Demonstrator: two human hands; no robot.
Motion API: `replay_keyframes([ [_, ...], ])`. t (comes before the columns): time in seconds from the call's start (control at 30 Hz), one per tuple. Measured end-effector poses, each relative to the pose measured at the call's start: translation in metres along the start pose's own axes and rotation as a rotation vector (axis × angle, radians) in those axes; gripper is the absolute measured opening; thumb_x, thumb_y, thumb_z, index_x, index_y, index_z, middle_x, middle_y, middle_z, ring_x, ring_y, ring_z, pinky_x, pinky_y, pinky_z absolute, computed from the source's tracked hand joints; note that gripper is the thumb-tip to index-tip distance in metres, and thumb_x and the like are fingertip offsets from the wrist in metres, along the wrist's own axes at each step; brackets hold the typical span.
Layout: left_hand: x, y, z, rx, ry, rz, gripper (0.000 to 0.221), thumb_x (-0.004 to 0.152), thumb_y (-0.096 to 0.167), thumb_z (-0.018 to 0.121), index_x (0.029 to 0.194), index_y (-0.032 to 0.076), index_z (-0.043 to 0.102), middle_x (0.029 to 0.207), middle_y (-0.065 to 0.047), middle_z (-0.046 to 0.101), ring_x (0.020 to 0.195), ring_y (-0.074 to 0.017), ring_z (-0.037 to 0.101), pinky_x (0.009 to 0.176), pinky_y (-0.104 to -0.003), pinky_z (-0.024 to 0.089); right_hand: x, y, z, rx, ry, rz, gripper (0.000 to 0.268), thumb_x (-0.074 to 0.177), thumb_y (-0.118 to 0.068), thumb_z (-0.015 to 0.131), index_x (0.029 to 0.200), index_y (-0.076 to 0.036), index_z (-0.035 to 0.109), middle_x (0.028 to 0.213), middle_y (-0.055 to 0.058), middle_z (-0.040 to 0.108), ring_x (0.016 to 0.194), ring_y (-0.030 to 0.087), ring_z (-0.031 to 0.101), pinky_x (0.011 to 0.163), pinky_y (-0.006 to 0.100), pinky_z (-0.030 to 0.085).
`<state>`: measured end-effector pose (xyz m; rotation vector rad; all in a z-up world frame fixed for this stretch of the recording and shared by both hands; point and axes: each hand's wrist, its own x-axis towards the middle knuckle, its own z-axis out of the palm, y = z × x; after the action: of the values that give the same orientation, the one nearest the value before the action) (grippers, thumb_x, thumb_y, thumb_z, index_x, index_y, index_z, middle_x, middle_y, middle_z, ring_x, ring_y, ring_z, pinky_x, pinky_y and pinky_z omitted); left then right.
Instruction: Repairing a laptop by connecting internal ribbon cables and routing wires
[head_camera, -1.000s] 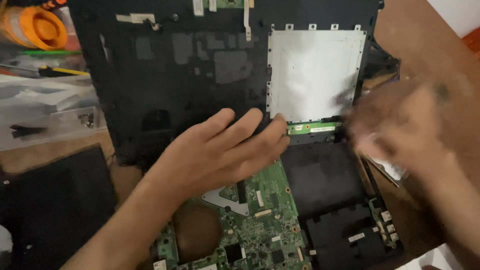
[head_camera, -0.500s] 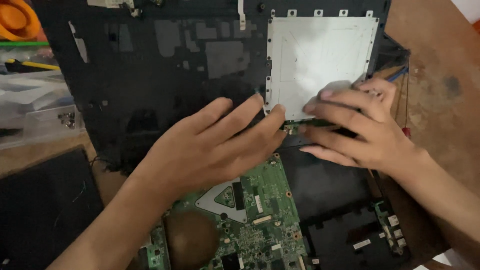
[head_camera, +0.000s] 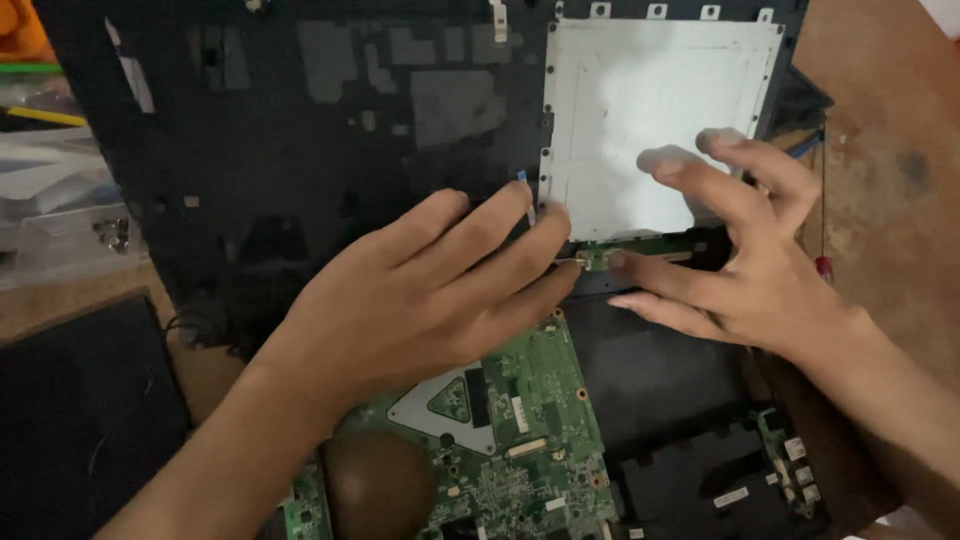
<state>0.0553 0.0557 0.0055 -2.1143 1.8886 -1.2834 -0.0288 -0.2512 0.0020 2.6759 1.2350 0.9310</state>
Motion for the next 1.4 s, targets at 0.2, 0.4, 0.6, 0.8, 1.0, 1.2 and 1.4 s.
replay_keyframes([
  [0.2,-0.002,0.001,0.0,0.031,-0.007,-0.016,0.023,0.119,0.041,0.063,0.135,0.025,0.064,0.145,-0.002,0.054,0.128,-0.0212,0.054,0.099,-0.036,0.045,0.0,-0.004,0.002,0.028,0.023,0.022,0.022,0.106,-0.044,0.075,0.117,-0.024,0.074,0.149,0.022,0.042,0.14,0.042,0.026,0.118,0.058,0.024],
  [0.4,-0.002,0.003,-0.004,0.117,-0.022,-0.048,0.016,0.123,0.038,0.059,0.135,0.028,0.061,0.147,0.001,0.048,0.126,-0.0186,0.049,0.099,-0.036,0.037,0.012,-0.021,-0.006,-0.093,0.031,0.061,0.028,0.102,-0.042,0.078,0.114,-0.016,0.078,0.131,0.009,0.063,0.126,0.039,0.042,0.103,0.05,0.028],
  [0.6,-0.003,0.005,-0.007,0.127,-0.019,-0.05,0.022,0.121,0.039,0.059,0.138,0.026,0.061,0.144,0.002,0.049,0.121,-0.0172,0.05,0.096,-0.033,0.038,0.04,-0.036,-0.005,0.032,0.116,0.087,0.021,0.104,-0.023,0.064,0.1,-0.008,0.078,0.104,0.008,0.068,0.102,0.037,0.053,0.093,0.042,0.039],
  [0.8,-0.005,0.008,-0.005,0.034,-0.024,-0.03,0.027,0.12,0.034,0.063,0.143,0.021,0.065,0.155,0.0,0.046,0.133,-0.0216,0.047,0.099,-0.04,0.041,0.039,-0.037,-0.005,0.145,0.115,0.11,0.017,0.102,-0.017,0.065,0.1,-0.004,0.075,0.105,0.014,0.068,0.101,0.037,0.055,0.091,0.048,0.042],
  [1.0,-0.002,0.007,-0.018,0.078,-0.041,-0.025,0.03,0.117,0.036,0.065,0.144,0.023,0.06,0.152,-0.001,0.052,0.131,-0.0203,0.051,0.102,-0.036,0.043,0.034,-0.036,-0.008,0.165,0.09,0.08,0.021,0.105,-0.014,0.058,0.106,0.0,0.074,0.108,0.014,0.068,0.098,0.034,0.057,0.092,0.046,0.044],
  [1.2,-0.011,0.018,-0.059,-0.053,-0.087,-0.267,0.023,0.116,0.028,0.066,0.137,0.019,0.065,0.15,-0.005,0.055,0.134,-0.0255,0.055,0.103,-0.043,0.05,0.004,-0.009,-0.026,0.138,0.022,0.145,0.009,0.104,-0.022,0.064,0.105,-0.018,0.071,0.109,0.002,0.069,0.106,0.024,0.061,0.098,0.039,0.03],
  [1.4,-0.061,0.027,-0.097,-0.041,-0.06,-0.564,0.016,0.098,0.02,0.073,0.114,0.02,0.078,0.126,-0.003,0.074,0.113,-0.0255,0.065,0.092,-0.04,0.043,-0.137,0.067,-0.036,0.502,-0.042,1.073,0.017,0.106,-0.017,0.072,0.096,-0.004,0.066,0.09,0.007,0.065,0.076,0.014,0.059,0.069,0.026,0.045],
])
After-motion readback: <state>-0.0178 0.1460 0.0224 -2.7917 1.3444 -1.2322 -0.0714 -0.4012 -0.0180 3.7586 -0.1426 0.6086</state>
